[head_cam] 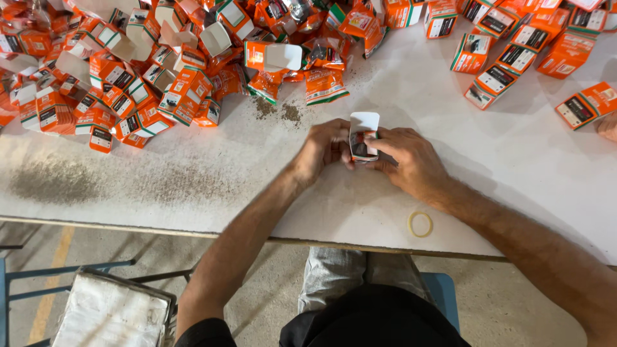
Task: The person sits at a table covered with flat orange cardboard cartons and folds them one at a time into open boxes, pressing the flaps and base to shape each carton and placing the finished box back on the table with the pile.
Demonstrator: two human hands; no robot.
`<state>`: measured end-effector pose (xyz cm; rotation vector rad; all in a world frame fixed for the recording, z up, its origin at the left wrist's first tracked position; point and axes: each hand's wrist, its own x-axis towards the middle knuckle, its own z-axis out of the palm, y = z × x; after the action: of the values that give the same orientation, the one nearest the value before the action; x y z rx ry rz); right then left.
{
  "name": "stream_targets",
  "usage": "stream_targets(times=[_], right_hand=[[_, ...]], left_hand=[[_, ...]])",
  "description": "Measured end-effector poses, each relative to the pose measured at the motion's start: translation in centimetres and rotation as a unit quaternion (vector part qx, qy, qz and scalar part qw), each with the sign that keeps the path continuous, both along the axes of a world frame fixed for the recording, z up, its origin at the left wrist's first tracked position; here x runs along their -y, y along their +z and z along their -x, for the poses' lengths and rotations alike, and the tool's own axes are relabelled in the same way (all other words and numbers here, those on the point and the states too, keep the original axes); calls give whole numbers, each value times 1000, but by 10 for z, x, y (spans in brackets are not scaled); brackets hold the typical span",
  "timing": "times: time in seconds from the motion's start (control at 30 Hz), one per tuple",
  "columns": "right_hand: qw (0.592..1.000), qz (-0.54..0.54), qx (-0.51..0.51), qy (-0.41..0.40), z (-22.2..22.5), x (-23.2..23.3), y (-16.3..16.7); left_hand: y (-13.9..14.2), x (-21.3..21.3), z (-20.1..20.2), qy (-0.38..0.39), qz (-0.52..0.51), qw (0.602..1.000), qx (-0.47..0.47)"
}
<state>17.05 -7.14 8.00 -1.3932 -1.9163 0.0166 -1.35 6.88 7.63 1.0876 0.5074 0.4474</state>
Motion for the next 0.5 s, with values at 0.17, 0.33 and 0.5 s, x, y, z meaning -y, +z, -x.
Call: stream_targets(times=[0.17, 0.33, 0.5], right_hand=[[999, 6, -43, 9, 6, 1, 5], [993, 30, -111, -1, 9, 3, 9], [972, 97, -215, -11, 6, 1, 2]], left_hand=[[7, -6, -12, -10, -141, 983, -115], [9, 20, -13, 123, -492, 861, -20], [12, 31, 14, 42, -623, 780, 34]])
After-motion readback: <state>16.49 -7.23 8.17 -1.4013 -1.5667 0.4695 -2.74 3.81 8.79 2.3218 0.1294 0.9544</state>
